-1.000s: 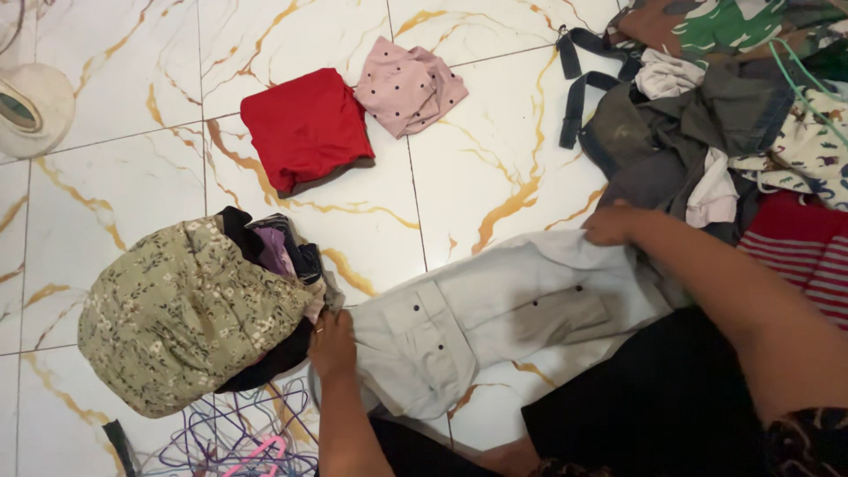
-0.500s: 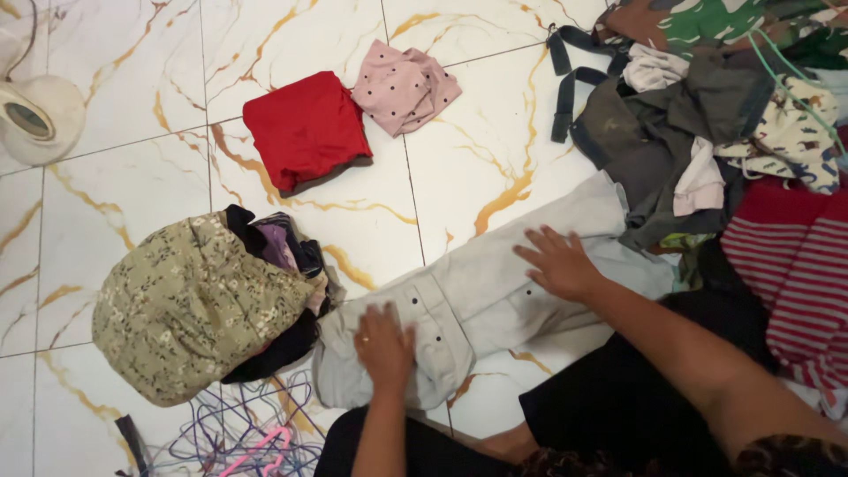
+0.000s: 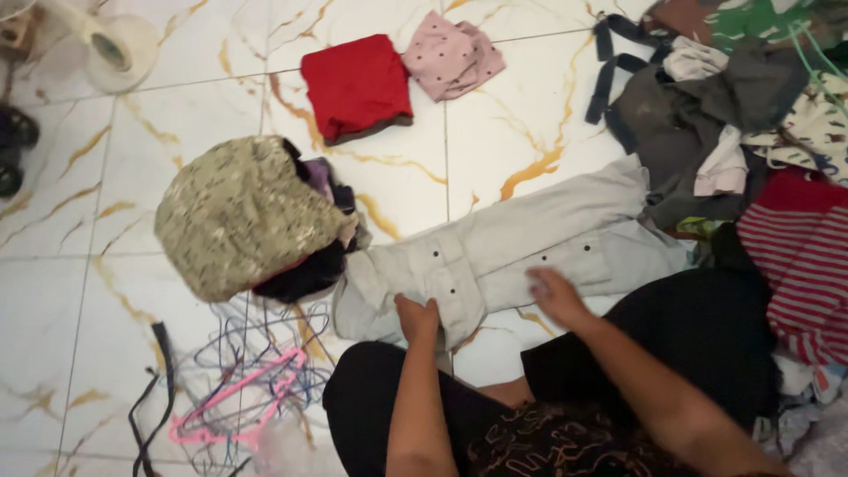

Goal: The person sits on a tiled floor and folds various articles of clothing, including shirts, pants, and baby clothes, by hand. They place each folded item into a neat stack next to them.

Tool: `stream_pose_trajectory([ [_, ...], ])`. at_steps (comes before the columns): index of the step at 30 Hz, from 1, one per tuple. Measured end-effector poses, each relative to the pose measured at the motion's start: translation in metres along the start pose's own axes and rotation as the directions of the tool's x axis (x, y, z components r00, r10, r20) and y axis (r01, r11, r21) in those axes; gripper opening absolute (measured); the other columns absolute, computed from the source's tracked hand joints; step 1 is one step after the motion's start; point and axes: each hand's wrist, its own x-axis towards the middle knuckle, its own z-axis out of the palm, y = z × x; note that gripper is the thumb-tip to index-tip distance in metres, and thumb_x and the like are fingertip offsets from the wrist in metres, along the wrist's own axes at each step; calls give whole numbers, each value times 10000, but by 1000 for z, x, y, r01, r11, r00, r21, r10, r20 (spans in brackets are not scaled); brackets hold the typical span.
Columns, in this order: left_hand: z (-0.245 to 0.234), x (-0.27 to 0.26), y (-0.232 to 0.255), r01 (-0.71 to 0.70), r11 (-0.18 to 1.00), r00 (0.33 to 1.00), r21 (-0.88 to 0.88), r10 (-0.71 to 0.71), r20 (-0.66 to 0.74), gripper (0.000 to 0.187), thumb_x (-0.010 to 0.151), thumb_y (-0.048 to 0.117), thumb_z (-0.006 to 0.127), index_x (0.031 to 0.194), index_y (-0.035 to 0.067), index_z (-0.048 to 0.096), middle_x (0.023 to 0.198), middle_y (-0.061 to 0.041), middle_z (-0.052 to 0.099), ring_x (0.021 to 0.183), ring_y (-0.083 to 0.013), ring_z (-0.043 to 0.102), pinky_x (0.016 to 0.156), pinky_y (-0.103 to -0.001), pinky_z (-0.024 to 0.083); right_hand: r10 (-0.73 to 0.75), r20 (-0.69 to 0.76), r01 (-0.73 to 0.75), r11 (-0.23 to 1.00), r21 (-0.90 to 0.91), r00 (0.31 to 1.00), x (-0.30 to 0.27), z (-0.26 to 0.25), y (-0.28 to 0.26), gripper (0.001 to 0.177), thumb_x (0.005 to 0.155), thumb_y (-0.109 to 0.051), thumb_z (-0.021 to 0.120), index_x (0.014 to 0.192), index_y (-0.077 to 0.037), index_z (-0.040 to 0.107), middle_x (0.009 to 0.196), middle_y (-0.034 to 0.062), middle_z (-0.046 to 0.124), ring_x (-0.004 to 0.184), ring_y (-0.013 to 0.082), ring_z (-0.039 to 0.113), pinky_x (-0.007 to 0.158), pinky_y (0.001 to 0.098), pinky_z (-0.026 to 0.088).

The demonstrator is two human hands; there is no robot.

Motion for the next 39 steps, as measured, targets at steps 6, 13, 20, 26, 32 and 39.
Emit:
stream_pose_trajectory([
  [6,2,-18,3,-515,857,856,6,514,54,190,860,158,641,1008,42,614,1018,-229,644,1036,-397,602,932,-480,471,239,314,-349,864,363,919,-15,42,-30,423,965,-152,631,1373,-58,572,1269,110,668,1103,260,652,934,377,495],
  [13,-50,-117,57,-514,760,589,-397,650,480,402,927,188,540,1299,41,577,1222,-233,660,1163,-409,635,1017,-432,495,300,642,-707,235,667,705,14,38,-90,580,931,-328,662,1398,-16,517,1222,184,651,1067,318,662,910,445,571],
  [20,-90,-117,42,-800,532,514,279,367,775,548,696,239,766,1231,188,660,1187,-118,697,1181,-378,578,995,-512,443,311,843,-617,786,31,439,-33,24,-118,720,755,-92,774,1414,-155,489,1279,54,647,1134,236,652,973,364,577],
  [26,-51,-94,15,-857,268,510,440,319,799,374,816,260,741,1181,176,752,1238,-104,715,1253,-345,607,1039,-576,444,192,904,-8,979,-205,382,-93,31,-127,393,826,-206,748,1173,-27,703,1104,181,752,1054,282,690,945,400,545],
  [32,-73,-35,10,-721,455,669,523,257,698,568,697,230,814,1245,238,664,1265,-82,675,1269,-304,576,1061,-630,369,388,583,-530,844,87,714,-42,-22,-128,677,846,-254,754,1450,-105,485,1265,100,655,1166,234,632,1010,368,503],
  [39,-99,39,20,-489,820,853,296,381,356,243,865,298,719,1081,190,692,1012,-96,757,1019,-318,708,936,-549,477,251,213,-294,933,205,944,78,-123,-107,706,861,-321,781,1422,21,522,1146,118,704,1011,166,642,848,305,505],
])
